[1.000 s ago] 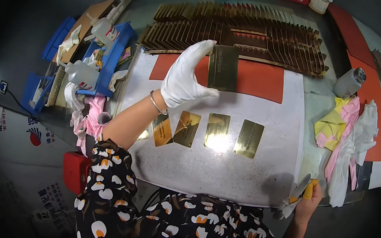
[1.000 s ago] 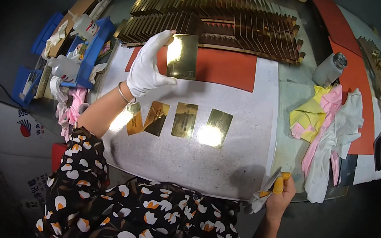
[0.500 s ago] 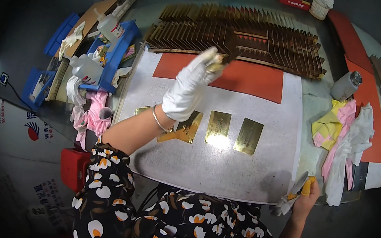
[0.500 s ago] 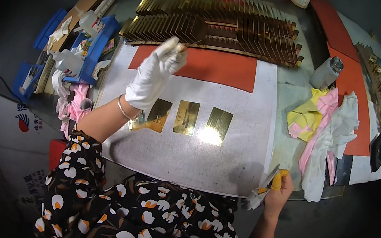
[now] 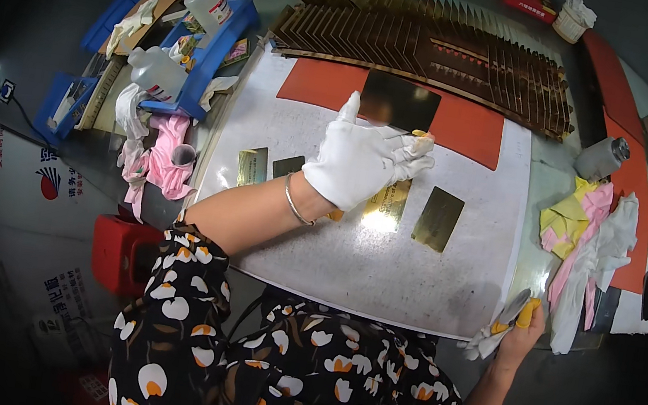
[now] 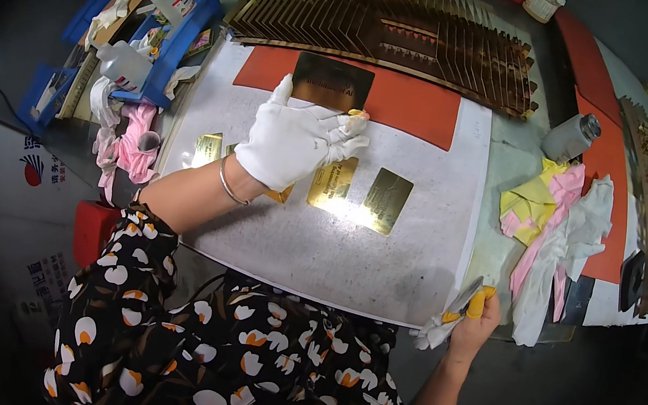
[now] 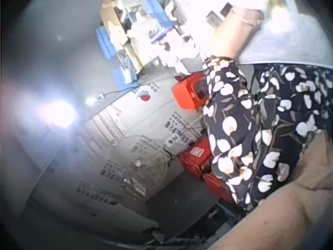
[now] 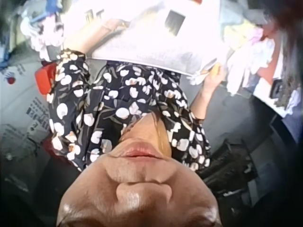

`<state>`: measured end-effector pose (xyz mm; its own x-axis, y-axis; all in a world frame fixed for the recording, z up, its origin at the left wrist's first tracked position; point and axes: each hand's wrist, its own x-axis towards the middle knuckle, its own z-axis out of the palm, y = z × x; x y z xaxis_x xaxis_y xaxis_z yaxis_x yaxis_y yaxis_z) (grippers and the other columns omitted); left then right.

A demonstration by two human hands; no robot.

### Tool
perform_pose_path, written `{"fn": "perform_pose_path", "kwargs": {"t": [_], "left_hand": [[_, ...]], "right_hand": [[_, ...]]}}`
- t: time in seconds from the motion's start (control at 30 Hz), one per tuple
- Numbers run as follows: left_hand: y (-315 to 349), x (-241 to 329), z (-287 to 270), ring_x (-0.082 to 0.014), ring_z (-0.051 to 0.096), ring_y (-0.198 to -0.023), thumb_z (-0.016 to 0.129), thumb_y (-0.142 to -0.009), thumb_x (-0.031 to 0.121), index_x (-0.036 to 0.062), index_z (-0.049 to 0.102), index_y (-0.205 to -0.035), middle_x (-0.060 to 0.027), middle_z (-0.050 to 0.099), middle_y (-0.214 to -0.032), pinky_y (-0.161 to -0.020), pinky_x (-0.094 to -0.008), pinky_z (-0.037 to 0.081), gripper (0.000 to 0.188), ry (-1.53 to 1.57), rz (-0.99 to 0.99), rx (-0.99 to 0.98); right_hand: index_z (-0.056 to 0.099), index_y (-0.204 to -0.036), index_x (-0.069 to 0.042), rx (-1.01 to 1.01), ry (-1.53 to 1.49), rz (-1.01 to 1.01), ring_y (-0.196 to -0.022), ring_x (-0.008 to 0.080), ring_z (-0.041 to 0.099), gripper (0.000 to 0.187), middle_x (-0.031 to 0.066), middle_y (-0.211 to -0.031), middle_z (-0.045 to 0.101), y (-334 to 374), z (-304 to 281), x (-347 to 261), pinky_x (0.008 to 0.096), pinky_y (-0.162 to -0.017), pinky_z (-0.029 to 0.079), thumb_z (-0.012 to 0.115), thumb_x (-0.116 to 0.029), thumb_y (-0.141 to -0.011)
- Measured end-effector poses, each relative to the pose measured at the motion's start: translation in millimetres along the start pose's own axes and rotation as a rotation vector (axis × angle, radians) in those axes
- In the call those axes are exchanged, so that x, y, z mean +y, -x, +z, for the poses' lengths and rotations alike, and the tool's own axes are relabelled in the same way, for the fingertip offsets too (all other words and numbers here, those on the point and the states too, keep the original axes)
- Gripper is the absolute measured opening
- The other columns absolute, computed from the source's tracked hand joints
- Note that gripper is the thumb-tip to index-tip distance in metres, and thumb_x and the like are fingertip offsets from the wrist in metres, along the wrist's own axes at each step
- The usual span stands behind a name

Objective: The person cleans several small rectangular metal plates on a workbench. They apply liquid from a bottle onto a yellow sponge and wipe each plate individually, then place the cleaned plates into a stack. The process is repeated for multiple plates throughout the video.

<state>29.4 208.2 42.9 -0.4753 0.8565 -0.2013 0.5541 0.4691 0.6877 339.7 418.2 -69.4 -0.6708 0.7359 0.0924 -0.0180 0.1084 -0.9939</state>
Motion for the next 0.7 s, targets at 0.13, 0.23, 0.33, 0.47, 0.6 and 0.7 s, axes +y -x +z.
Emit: {"fn": "perform_pose_path", "kwargs": {"t": [0.13,0.23,0.33,0.47,0.6,0.7], "left_hand": [[-2,-1,-2,-0.0252,0.038,-0.121,0.043,-0.082,0.061,-0.0022,0.033,-0.131,-0.0181,0.04,-0.127,-0.107,-0.0427,0.022,0.08,-0.078,-0.012,-0.032],[-4,-2,-4,-0.0261,0.037,-0.122,0.041,-0.083,0.061,-0.0035,0.032,-0.131,-0.0191,0.039,-0.129,-0.108,-0.0434,0.021,0.081,-0.107,-0.015,-0.05],[-6,-4,-4,-0.0269,0.035,-0.123,0.039,-0.084,0.06,-0.0047,0.03,-0.131,-0.0201,0.037,-0.13,-0.108,-0.0441,0.02,0.081,-0.127,-0.015,-0.068],[-7,-4,-5,-0.0281,0.033,-0.124,0.037,-0.085,0.059,-0.0063,0.028,-0.132,-0.0214,0.035,-0.131,-0.108,-0.045,0.019,0.081,-0.165,-0.016,-0.083],[-9,-6,-5,-0.0292,0.031,-0.126,0.034,-0.086,0.059,-0.0079,0.026,-0.132,-0.0227,0.032,-0.133,-0.108,-0.046,0.017,0.081,-0.193,-0.016,-0.097],[-9,-7,-5,-0.0301,0.029,-0.127,0.032,-0.087,0.058,-0.0092,0.025,-0.132,-0.0237,0.031,-0.134,-0.108,-0.0467,0.016,0.081,-0.196,-0.014,-0.111]], "right_hand": [[0.056,-0.095,0.001,-0.002,-0.051,0.043,-0.076,0.0043,0.048,0.018,-0.0021,-0.084,0.055,2,-3,6,0.0183,-0.067,0.038,0.054,-0.016,-0.092],[0.057,-0.096,0.001,0.005,-0.035,0.02,-0.076,0.0043,0.048,0.017,-0.0022,-0.085,0.055,2,0,0,0.0181,-0.067,0.038,0.053,-0.015,-0.092],[0.057,-0.096,0.001,0.025,-0.019,0.019,-0.075,0.0042,0.048,0.016,-0.0026,-0.085,0.055,2,4,-5,0.018,-0.067,0.038,0.052,-0.014,-0.092],[0.057,-0.096,0.001,0.03,0.001,0.022,-0.074,0.004,0.048,0.017,-0.0029,-0.084,0.055,1,6,-8,0.0179,-0.067,0.038,0.051,-0.014,-0.092],[0.057,-0.096,0.001,0.024,-0.009,0.017,-0.072,0.0034,0.046,0.017,-0.0035,-0.083,0.054,1,3,-4,0.0177,-0.065,0.037,0.05,-0.015,-0.093],[0.056,-0.094,0.001,0.011,-0.019,0.027,-0.071,0.0031,0.045,0.018,-0.0042,-0.08,0.053,1,6,-9,0.0175,-0.063,0.035,0.05,-0.016,-0.093]]}}
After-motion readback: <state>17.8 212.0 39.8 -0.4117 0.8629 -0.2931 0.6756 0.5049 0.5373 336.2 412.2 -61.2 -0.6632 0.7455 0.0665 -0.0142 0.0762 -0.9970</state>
